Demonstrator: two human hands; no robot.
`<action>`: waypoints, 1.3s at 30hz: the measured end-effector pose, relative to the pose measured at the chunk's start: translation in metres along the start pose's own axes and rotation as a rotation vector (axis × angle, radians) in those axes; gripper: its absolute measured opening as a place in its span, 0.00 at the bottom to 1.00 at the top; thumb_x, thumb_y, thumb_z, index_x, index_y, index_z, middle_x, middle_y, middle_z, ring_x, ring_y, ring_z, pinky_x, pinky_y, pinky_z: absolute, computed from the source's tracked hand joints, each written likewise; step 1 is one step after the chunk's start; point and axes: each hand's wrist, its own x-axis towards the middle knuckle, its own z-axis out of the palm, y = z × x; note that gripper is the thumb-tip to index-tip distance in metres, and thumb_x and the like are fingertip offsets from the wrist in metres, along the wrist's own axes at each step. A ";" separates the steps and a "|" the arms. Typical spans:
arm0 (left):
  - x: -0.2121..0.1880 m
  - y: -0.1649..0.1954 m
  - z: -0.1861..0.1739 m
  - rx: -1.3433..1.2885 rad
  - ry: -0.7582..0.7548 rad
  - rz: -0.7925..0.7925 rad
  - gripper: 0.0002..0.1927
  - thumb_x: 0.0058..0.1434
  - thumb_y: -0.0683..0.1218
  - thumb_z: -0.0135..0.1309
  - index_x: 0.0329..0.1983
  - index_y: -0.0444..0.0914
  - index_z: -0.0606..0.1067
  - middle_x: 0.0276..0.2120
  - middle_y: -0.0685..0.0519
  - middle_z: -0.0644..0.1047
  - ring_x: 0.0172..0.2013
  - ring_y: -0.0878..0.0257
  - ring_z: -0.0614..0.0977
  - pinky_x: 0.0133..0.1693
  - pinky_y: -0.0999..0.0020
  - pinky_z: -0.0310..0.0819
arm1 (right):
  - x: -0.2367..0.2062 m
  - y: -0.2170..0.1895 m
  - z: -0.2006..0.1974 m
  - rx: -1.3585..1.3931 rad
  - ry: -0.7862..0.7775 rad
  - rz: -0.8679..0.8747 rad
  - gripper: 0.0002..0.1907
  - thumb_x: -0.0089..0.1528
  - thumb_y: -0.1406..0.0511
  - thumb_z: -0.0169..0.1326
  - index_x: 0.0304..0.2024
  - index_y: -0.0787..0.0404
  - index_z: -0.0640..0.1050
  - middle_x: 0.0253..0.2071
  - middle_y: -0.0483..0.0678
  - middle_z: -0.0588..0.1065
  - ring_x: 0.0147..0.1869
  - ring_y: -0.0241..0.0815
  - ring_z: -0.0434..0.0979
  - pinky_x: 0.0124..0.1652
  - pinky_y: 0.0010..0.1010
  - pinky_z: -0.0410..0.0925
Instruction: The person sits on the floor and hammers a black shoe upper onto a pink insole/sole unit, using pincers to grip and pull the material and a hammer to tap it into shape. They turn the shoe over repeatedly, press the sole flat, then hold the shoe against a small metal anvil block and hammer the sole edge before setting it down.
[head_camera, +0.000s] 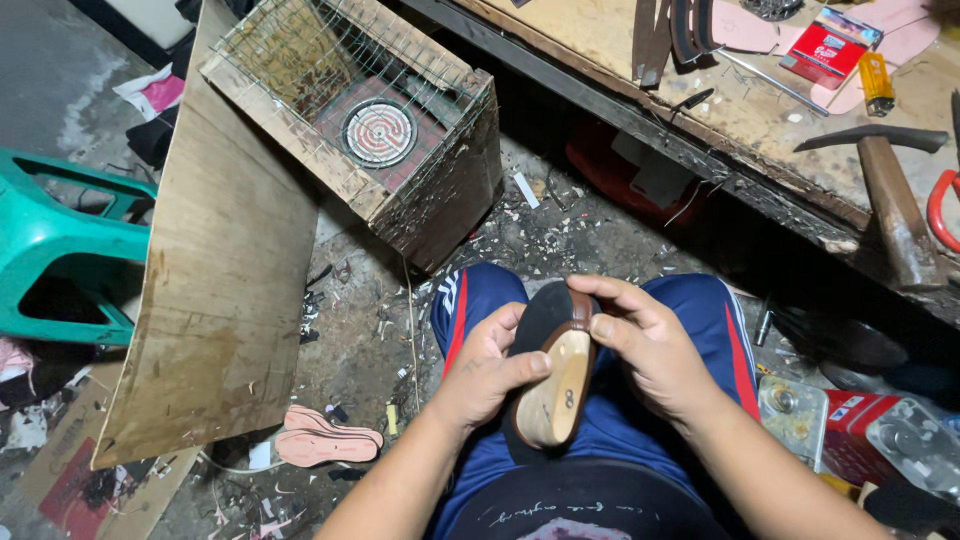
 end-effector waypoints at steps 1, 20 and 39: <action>-0.002 0.001 0.000 0.064 -0.004 -0.002 0.24 0.57 0.45 0.65 0.54 0.35 0.71 0.49 0.52 0.78 0.50 0.65 0.78 0.57 0.65 0.71 | -0.001 0.000 0.000 -0.009 -0.016 -0.010 0.25 0.64 0.63 0.56 0.63 0.64 0.74 0.56 0.49 0.75 0.60 0.40 0.73 0.60 0.33 0.65; -0.038 0.018 -0.008 0.106 -0.111 -0.103 0.28 0.45 0.39 0.72 0.50 0.33 0.74 0.45 0.53 0.79 0.46 0.66 0.80 0.51 0.68 0.74 | -0.017 -0.024 0.005 -0.259 -0.341 0.038 0.30 0.66 0.52 0.55 0.60 0.69 0.72 0.56 0.50 0.73 0.63 0.42 0.72 0.63 0.34 0.64; -0.050 -0.030 -0.008 0.280 0.828 0.165 0.14 0.64 0.44 0.57 0.47 0.34 0.67 0.37 0.49 0.72 0.36 0.61 0.75 0.38 0.66 0.74 | 0.035 -0.005 -0.060 -0.109 -0.525 0.692 0.48 0.54 0.57 0.67 0.73 0.65 0.66 0.54 0.60 0.77 0.49 0.49 0.77 0.50 0.48 0.75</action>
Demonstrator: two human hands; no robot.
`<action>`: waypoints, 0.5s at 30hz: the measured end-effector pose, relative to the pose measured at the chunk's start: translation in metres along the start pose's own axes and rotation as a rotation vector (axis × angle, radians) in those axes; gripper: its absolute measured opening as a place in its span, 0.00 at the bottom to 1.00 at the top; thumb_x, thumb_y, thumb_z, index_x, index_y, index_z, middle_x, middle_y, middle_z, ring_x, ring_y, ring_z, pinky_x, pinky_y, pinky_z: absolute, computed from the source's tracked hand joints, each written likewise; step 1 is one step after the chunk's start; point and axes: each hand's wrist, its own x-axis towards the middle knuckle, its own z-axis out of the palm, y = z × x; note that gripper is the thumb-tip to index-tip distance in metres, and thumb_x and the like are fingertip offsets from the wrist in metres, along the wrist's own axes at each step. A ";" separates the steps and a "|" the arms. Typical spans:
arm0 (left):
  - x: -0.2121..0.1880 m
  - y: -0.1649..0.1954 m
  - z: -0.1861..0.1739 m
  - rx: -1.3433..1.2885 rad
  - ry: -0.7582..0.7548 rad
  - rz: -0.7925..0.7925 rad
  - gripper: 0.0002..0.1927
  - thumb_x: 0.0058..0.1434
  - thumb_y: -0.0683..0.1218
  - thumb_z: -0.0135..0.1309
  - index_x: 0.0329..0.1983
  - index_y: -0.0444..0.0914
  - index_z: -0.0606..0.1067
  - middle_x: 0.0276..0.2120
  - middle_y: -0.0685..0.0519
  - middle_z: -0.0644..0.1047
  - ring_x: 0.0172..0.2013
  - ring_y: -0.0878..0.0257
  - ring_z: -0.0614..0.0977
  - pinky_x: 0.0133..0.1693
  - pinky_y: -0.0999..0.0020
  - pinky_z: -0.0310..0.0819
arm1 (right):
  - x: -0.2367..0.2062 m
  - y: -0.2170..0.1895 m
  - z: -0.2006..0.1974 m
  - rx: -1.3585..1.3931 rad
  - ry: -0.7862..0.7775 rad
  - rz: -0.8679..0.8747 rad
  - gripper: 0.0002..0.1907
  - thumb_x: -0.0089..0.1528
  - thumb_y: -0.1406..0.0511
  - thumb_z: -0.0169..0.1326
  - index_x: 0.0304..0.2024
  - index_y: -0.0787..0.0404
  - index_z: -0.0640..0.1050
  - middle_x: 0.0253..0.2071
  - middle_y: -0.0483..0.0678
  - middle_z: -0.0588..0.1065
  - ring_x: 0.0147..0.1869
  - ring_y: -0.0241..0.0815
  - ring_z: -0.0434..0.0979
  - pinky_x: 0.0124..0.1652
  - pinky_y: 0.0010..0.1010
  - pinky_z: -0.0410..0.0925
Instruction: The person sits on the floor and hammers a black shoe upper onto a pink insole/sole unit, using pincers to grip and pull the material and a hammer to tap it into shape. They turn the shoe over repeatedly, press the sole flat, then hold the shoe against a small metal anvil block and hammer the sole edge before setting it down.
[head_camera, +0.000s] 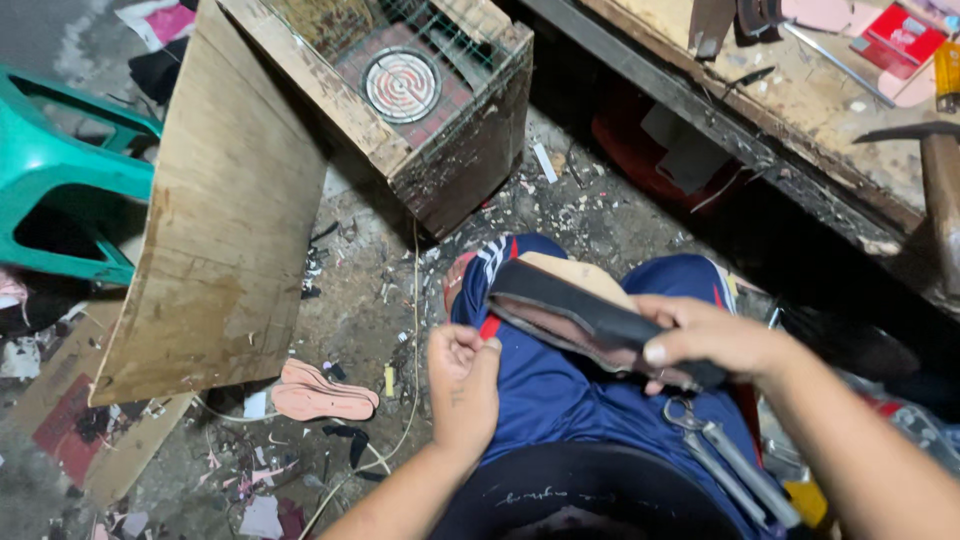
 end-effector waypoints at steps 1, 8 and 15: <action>0.003 -0.003 -0.005 0.142 -0.015 0.127 0.17 0.62 0.44 0.58 0.50 0.35 0.67 0.38 0.48 0.71 0.36 0.61 0.74 0.38 0.66 0.73 | 0.001 0.000 -0.010 -0.152 0.101 0.013 0.41 0.53 0.57 0.64 0.67 0.65 0.71 0.51 0.56 0.80 0.47 0.44 0.79 0.49 0.40 0.74; 0.076 0.017 0.001 0.555 -0.330 0.352 0.32 0.56 0.50 0.62 0.65 0.40 0.70 0.47 0.47 0.77 0.48 0.57 0.78 0.51 0.65 0.71 | 0.010 -0.009 -0.044 -0.346 0.475 -0.081 0.19 0.68 0.60 0.54 0.45 0.74 0.79 0.38 0.52 0.78 0.40 0.41 0.71 0.42 0.36 0.68; 0.107 0.013 0.055 0.386 -0.471 0.292 0.22 0.61 0.48 0.58 0.56 0.36 0.73 0.40 0.51 0.79 0.43 0.63 0.79 0.48 0.69 0.73 | 0.004 -0.015 -0.016 -0.767 0.643 -0.562 0.21 0.59 0.65 0.55 0.53 0.65 0.80 0.49 0.48 0.78 0.54 0.42 0.77 0.55 0.31 0.66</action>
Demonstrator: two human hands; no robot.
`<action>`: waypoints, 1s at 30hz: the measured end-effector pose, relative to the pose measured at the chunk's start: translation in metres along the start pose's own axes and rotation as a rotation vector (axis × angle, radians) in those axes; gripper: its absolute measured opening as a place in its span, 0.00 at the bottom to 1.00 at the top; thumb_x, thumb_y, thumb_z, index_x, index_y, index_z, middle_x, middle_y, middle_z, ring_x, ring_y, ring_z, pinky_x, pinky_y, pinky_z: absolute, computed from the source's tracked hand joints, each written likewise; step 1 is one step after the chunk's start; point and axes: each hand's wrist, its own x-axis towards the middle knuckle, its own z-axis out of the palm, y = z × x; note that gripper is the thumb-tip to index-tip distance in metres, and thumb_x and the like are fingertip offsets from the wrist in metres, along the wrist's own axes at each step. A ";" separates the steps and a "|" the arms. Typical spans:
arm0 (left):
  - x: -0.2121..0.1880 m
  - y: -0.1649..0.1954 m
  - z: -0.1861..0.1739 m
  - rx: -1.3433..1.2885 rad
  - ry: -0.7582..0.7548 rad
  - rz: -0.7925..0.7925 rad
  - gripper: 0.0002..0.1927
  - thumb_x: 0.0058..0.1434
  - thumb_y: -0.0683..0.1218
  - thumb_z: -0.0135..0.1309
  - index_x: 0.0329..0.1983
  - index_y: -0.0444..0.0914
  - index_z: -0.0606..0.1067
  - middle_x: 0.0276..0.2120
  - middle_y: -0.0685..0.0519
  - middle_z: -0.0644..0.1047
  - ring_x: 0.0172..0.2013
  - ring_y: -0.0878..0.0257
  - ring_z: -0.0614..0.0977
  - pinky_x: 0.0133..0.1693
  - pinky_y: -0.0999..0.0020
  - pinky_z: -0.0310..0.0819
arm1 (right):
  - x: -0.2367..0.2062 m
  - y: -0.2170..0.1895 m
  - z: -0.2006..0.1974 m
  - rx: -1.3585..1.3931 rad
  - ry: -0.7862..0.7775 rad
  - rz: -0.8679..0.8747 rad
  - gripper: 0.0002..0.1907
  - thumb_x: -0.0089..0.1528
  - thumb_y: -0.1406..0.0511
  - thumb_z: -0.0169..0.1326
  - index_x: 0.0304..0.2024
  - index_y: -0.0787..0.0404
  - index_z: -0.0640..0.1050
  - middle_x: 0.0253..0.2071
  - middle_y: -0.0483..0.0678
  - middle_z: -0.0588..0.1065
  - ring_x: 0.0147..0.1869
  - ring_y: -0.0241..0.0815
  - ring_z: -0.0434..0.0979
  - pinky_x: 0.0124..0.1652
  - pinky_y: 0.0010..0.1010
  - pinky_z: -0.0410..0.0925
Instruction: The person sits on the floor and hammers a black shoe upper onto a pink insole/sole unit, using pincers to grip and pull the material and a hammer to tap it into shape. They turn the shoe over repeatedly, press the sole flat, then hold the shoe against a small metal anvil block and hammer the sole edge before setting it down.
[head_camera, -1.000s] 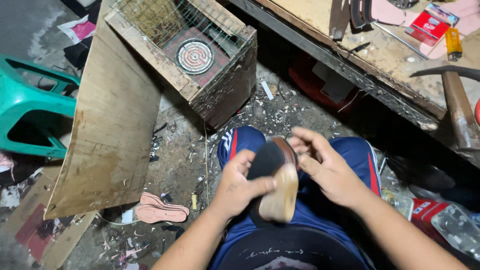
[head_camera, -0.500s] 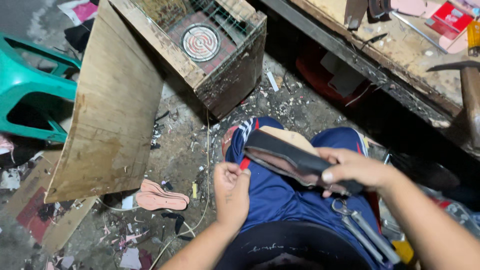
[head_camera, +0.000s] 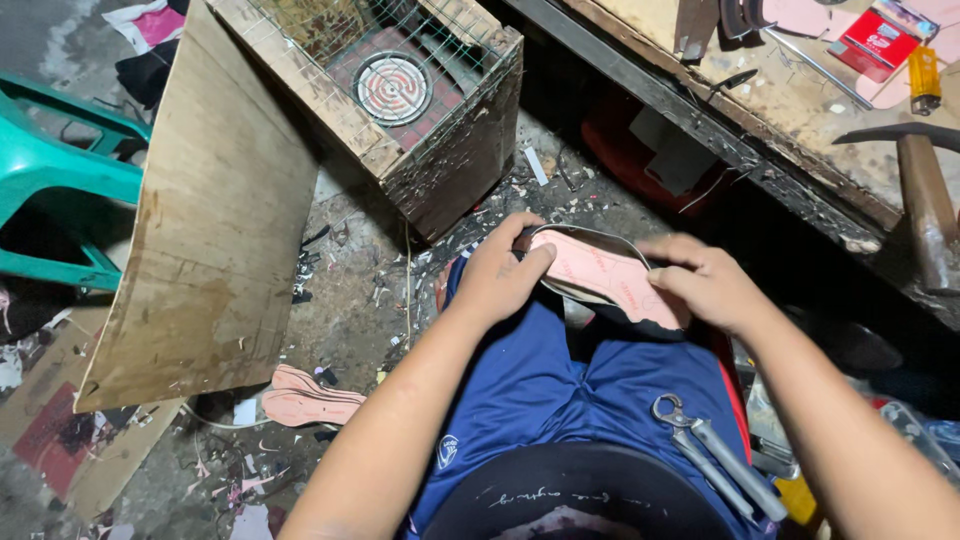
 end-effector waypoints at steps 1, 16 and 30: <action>0.004 -0.003 0.005 -0.057 -0.012 -0.007 0.21 0.62 0.48 0.58 0.56 0.36 0.73 0.40 0.51 0.79 0.43 0.63 0.79 0.48 0.69 0.73 | 0.000 -0.008 0.000 -0.074 0.056 -0.102 0.20 0.59 0.65 0.56 0.53 0.65 0.80 0.50 0.50 0.78 0.55 0.45 0.78 0.56 0.33 0.67; 0.020 -0.001 0.020 -0.208 -0.065 -0.044 0.20 0.62 0.47 0.56 0.55 0.32 0.75 0.41 0.51 0.81 0.43 0.66 0.80 0.48 0.70 0.74 | 0.059 -0.017 0.021 -0.455 0.133 -0.402 0.13 0.62 0.65 0.60 0.49 0.59 0.80 0.38 0.52 0.77 0.42 0.54 0.79 0.40 0.39 0.72; 0.039 0.002 0.026 -0.201 -0.095 -0.126 0.20 0.61 0.49 0.55 0.51 0.32 0.76 0.39 0.52 0.81 0.40 0.67 0.80 0.46 0.70 0.74 | 0.074 -0.017 0.027 -0.325 0.155 -0.259 0.08 0.65 0.64 0.56 0.41 0.62 0.80 0.36 0.55 0.78 0.40 0.56 0.79 0.39 0.40 0.72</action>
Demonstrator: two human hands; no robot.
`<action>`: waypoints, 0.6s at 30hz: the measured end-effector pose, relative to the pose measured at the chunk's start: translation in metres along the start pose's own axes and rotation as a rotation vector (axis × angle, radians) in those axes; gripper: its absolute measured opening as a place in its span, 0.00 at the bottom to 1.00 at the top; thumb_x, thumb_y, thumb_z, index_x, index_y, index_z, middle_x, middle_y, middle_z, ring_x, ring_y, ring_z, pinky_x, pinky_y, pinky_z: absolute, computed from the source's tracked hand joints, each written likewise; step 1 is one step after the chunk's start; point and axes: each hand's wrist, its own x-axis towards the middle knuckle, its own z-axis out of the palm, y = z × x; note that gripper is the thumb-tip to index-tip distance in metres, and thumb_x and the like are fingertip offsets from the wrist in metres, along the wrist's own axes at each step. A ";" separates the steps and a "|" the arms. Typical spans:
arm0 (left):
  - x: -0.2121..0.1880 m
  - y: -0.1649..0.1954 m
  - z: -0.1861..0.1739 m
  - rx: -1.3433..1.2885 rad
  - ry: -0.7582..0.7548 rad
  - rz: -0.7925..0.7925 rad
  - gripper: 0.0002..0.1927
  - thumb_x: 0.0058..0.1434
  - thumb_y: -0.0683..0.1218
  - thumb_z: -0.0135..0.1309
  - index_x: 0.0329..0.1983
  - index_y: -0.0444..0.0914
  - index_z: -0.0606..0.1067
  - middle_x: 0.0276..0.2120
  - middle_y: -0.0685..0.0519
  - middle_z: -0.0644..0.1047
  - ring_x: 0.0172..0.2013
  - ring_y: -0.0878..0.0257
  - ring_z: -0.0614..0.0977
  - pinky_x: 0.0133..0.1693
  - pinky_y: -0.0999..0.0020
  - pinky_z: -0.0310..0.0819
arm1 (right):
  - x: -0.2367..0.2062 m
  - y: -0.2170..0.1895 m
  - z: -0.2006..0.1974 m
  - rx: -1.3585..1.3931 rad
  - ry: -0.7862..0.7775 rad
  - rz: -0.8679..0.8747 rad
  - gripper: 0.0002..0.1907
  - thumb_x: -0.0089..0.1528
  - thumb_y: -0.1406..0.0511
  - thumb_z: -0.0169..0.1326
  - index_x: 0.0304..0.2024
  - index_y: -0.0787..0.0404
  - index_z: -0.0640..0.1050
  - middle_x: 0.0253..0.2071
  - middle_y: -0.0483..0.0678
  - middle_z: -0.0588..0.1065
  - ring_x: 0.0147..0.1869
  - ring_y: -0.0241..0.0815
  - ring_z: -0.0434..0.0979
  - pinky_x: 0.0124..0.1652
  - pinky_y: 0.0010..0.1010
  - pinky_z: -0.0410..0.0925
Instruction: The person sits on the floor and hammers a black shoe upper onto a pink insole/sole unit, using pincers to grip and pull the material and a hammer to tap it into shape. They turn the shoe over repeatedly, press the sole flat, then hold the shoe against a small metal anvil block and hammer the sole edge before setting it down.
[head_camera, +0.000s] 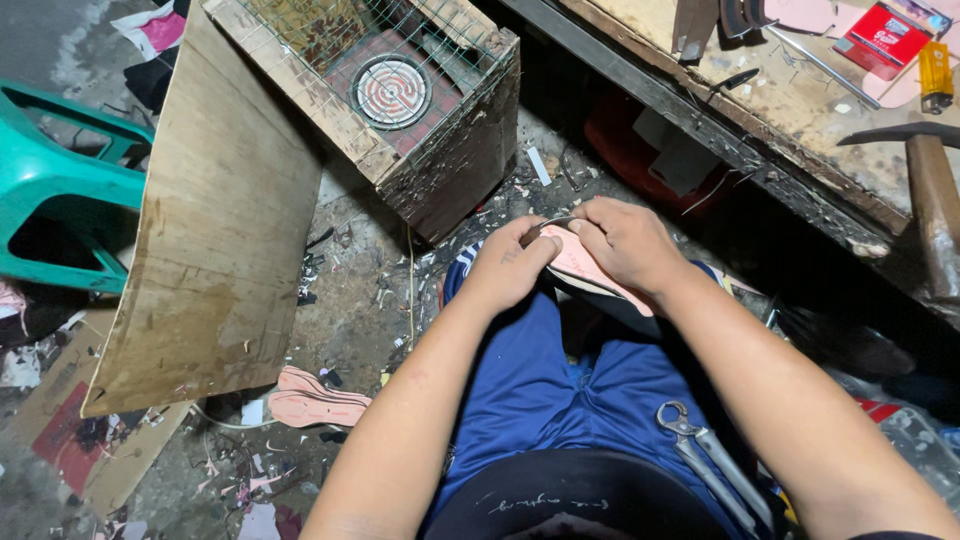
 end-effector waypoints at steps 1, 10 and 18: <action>0.001 0.001 0.001 0.005 -0.002 0.011 0.20 0.61 0.49 0.55 0.51 0.32 0.76 0.38 0.53 0.81 0.39 0.68 0.80 0.45 0.70 0.74 | 0.002 -0.001 0.000 0.013 -0.012 0.036 0.08 0.65 0.63 0.56 0.40 0.61 0.81 0.36 0.55 0.78 0.39 0.56 0.80 0.40 0.39 0.72; 0.010 0.003 0.001 -0.018 -0.003 -0.151 0.20 0.61 0.51 0.56 0.49 0.32 0.77 0.28 0.55 0.78 0.22 0.69 0.75 0.25 0.70 0.70 | 0.002 0.017 -0.020 0.168 0.027 0.224 0.14 0.67 0.62 0.53 0.50 0.63 0.81 0.45 0.54 0.82 0.47 0.47 0.83 0.49 0.33 0.72; -0.006 -0.002 -0.009 -0.142 0.044 -0.109 0.22 0.60 0.49 0.55 0.55 0.34 0.75 0.34 0.52 0.79 0.29 0.65 0.78 0.30 0.66 0.75 | -0.138 -0.026 -0.078 -0.214 -0.269 0.752 0.19 0.61 0.51 0.63 0.36 0.60 0.79 0.36 0.52 0.78 0.41 0.50 0.82 0.44 0.37 0.73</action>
